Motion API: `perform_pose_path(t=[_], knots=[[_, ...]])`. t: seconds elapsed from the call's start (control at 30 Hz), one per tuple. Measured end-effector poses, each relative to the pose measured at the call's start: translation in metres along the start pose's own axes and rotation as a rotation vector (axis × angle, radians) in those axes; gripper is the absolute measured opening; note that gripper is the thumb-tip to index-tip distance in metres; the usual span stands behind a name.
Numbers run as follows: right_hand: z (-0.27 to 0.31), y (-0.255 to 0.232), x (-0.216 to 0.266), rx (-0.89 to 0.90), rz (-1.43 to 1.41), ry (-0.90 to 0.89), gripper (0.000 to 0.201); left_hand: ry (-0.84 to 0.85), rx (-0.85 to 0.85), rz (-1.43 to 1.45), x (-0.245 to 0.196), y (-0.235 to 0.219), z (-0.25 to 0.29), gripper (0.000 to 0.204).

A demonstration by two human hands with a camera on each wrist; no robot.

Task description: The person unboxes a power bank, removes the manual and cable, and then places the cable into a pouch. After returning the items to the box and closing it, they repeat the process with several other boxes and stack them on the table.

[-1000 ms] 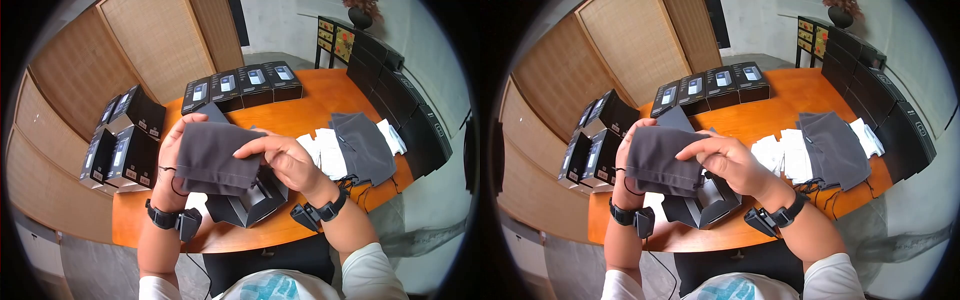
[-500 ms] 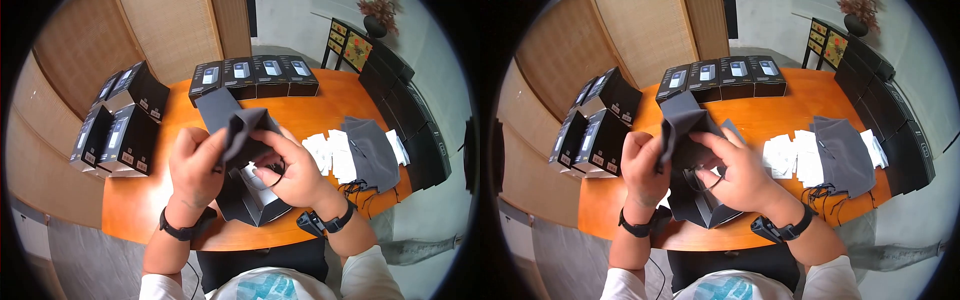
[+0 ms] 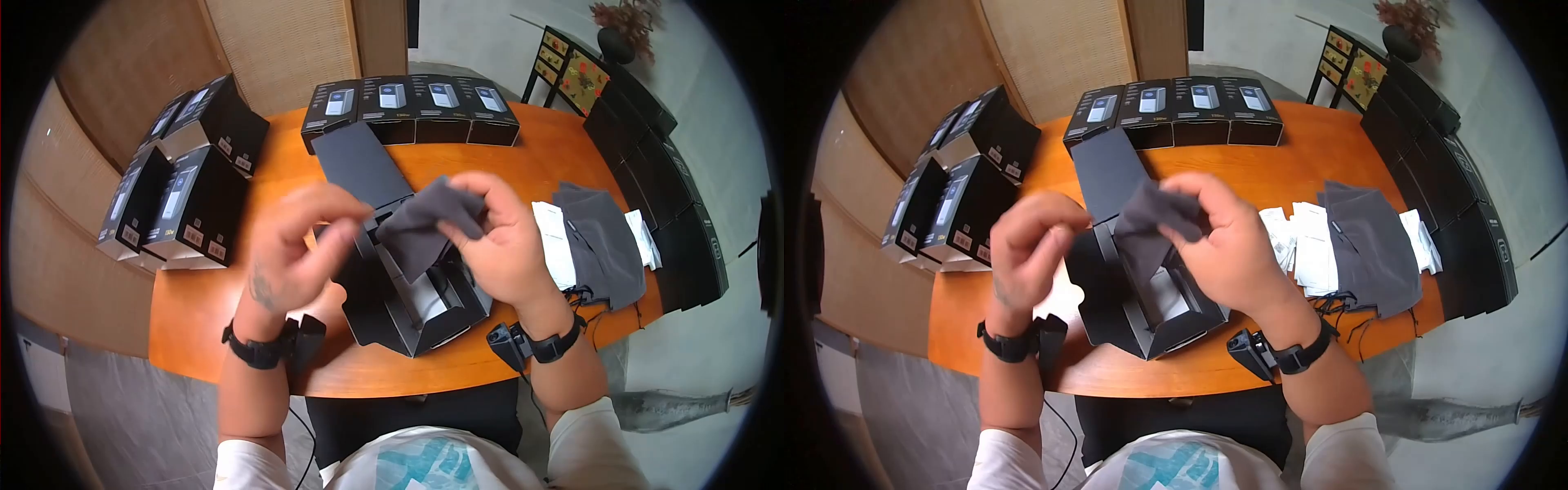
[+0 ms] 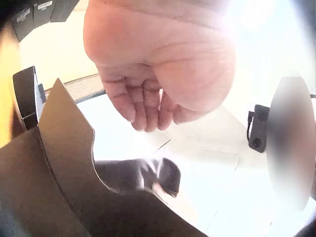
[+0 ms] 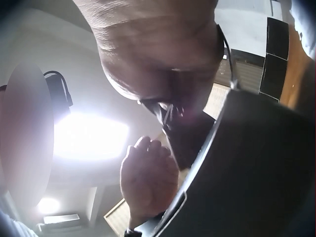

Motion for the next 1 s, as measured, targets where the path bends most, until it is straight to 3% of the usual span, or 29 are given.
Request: perform_pose_path(t=[0.03, 0.1, 0.23, 0.27, 0.37, 0.5, 0.67, 0.77, 1.0], knots=[[-0.002, -0.002, -0.002, 0.11, 0.112, -0.036, 0.037, -0.127, -0.091, -0.077, 0.008, -0.005, 0.002, 0.015], [-0.002, -0.004, 0.006, 0.297, 0.422, -0.29, 0.029, -0.252, -0.226, -0.248, 0.019, -0.009, -0.002, 0.013], [0.006, 0.006, 0.007, 0.447, 0.56, -0.37, 0.019, -0.489, 0.063, -0.472, 0.035, -0.027, -0.002, 0.026], [0.006, 0.006, 0.009, 0.473, 0.576, -0.385, 0.018, -0.539, 0.111, -0.447, 0.047, -0.03, 0.003, 0.033], [0.01, 0.008, 0.018, 0.541, 0.71, -0.355, 0.016, -0.781, 0.231, -0.301, 0.031, -0.026, 0.001, 0.04], [0.006, 0.0, 0.02, 0.588, 0.763, -0.413, 0.019, -0.729, 0.313, -0.209, 0.032, -0.021, -0.001, 0.041], [0.004, -0.006, 0.008, 0.662, 0.779, -0.439, 0.022, -0.687, 0.196, -0.198, 0.044, -0.017, 0.002, 0.036], [0.005, 0.011, 0.017, 0.472, 0.689, -0.343, 0.019, -0.669, 0.144, -0.224, 0.05, -0.017, 0.001, 0.033], [0.017, 0.024, -0.006, 0.667, 0.85, -0.459, 0.018, -0.723, 0.12, -0.174, 0.044, -0.013, 0.0, 0.029]])
Point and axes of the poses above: each hand's wrist, its own z-axis away from the middle knuckle, its own y-axis out of the palm, x = y × z, the point moved 1 cm from there along -z, towards the middle knuckle, and after that the axes turned 7 degrees about -x, right-handed, at the moved point
